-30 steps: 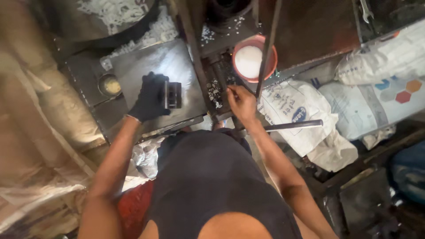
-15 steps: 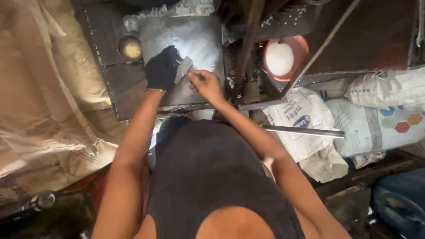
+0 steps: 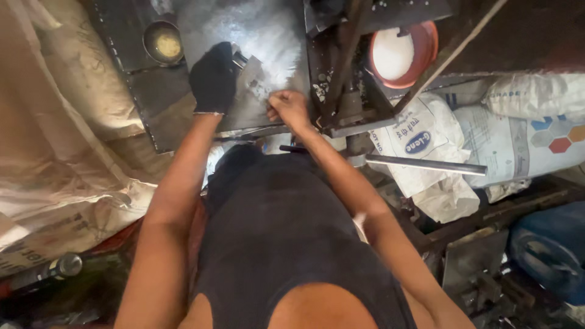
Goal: The person repeatedly places a rectangular block into a machine hopper and turns a crank to process the material. The person wears a glove on the left hand and uses both hands to handle the block and operate the crank.
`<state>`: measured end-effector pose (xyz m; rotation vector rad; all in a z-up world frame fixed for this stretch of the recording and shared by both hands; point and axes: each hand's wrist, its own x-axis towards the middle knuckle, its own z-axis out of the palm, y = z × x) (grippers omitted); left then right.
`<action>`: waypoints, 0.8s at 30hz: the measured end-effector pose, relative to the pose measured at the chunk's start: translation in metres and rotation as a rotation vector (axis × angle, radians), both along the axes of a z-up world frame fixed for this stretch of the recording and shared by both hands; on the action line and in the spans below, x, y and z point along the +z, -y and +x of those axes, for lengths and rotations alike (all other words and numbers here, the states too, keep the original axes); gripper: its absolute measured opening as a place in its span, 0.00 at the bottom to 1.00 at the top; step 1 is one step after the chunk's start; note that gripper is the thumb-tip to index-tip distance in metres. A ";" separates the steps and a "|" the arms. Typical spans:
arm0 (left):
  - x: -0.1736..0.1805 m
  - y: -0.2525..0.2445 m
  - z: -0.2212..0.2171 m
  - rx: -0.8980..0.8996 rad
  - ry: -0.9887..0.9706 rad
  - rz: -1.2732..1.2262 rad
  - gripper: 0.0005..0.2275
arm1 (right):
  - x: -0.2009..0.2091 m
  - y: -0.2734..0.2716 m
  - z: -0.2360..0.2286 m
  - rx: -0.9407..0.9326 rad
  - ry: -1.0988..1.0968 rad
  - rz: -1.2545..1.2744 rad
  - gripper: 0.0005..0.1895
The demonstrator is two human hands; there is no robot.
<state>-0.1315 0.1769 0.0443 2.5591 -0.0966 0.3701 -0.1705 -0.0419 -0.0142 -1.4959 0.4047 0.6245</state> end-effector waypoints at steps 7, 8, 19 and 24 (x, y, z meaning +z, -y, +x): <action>-0.042 -0.020 -0.034 0.173 0.034 -0.379 0.14 | 0.024 0.028 -0.010 -0.142 -0.137 0.121 0.12; -0.047 -0.020 -0.044 0.260 -0.019 -0.496 0.12 | 0.034 0.028 -0.001 -0.143 -0.131 0.136 0.12; 0.001 0.002 -0.077 0.175 -0.147 -0.352 0.47 | 0.145 -0.062 0.157 0.413 1.151 -0.526 0.18; 0.022 0.011 -0.067 0.254 0.017 -0.224 0.44 | 0.141 -0.053 0.113 1.101 1.369 -0.897 0.32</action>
